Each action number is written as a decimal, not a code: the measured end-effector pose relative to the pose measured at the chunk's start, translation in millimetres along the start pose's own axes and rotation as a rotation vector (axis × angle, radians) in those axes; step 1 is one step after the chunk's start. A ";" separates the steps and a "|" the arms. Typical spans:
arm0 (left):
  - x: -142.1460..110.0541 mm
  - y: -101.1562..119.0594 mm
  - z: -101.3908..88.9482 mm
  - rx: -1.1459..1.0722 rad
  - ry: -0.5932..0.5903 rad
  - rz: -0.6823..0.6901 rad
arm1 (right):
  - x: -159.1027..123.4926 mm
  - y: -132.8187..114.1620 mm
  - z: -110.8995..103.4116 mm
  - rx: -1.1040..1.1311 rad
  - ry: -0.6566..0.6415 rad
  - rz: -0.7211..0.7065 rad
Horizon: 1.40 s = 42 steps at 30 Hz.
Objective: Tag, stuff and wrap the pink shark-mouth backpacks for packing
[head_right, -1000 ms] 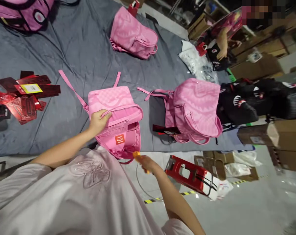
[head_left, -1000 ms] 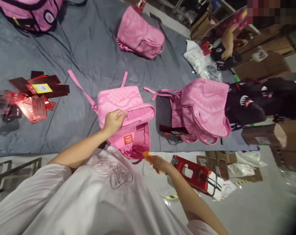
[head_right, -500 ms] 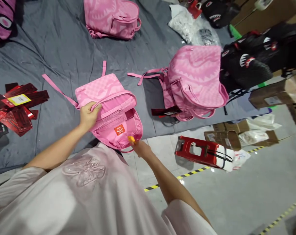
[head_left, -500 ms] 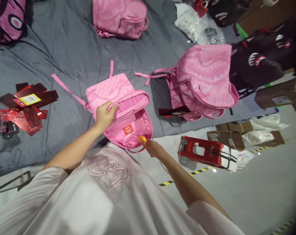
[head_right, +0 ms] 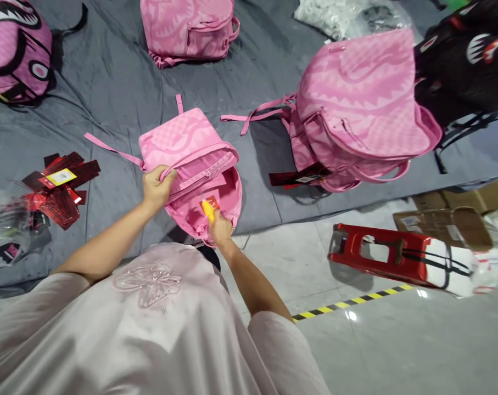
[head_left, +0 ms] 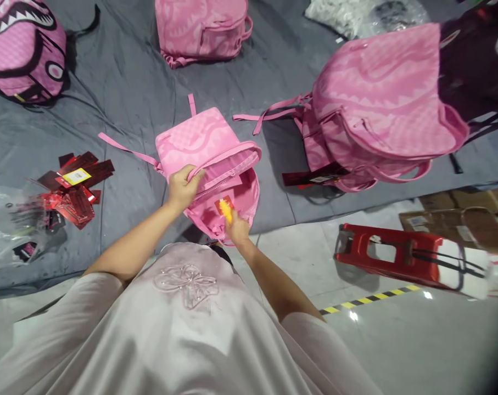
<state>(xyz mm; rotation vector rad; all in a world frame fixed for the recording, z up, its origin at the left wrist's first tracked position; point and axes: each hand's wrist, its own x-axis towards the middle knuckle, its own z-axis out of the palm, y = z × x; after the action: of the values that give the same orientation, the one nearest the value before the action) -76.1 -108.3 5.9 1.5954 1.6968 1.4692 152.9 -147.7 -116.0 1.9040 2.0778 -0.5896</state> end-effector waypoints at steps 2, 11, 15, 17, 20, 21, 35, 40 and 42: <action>3.8 -1.4 1.7 0.008 -0.024 0.043 | -2.3 1.0 -0.2 0.021 0.004 -0.005; 5.8 -3.1 10.8 0.022 -0.082 0.046 | -11.1 16.3 -31.4 0.006 -0.042 0.092; 6.8 -4.4 10.2 -0.005 -0.080 0.043 | -6.5 43.0 -82.5 -0.011 -0.068 0.118; 7.0 -4.6 9.7 -0.013 -0.078 0.036 | -2.6 59.0 -113.3 0.092 -0.142 0.122; 6.2 -5.2 8.4 -0.019 -0.069 0.004 | -5.9 81.2 -147.3 0.376 -0.336 0.203; 5.8 -5.6 8.0 -0.019 -0.063 -0.003 | -10.1 87.5 -152.9 0.489 -0.382 0.235; 13.2 -1.2 12.0 0.010 -0.100 0.079 | -19.7 64.8 -112.8 1.369 -0.479 0.078; 14.7 -7.7 11.1 0.036 -0.116 0.050 | -14.2 70.2 -133.5 1.210 -0.510 0.044; 12.0 -10.7 12.4 0.037 -0.128 0.032 | -18.3 83.5 -139.0 1.169 -0.499 0.102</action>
<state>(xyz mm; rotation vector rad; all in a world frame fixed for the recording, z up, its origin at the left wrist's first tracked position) -74.3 -90.4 -3.5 1.7042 1.6428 1.3276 248.7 -94.8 5.2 1.9330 1.3292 -2.3133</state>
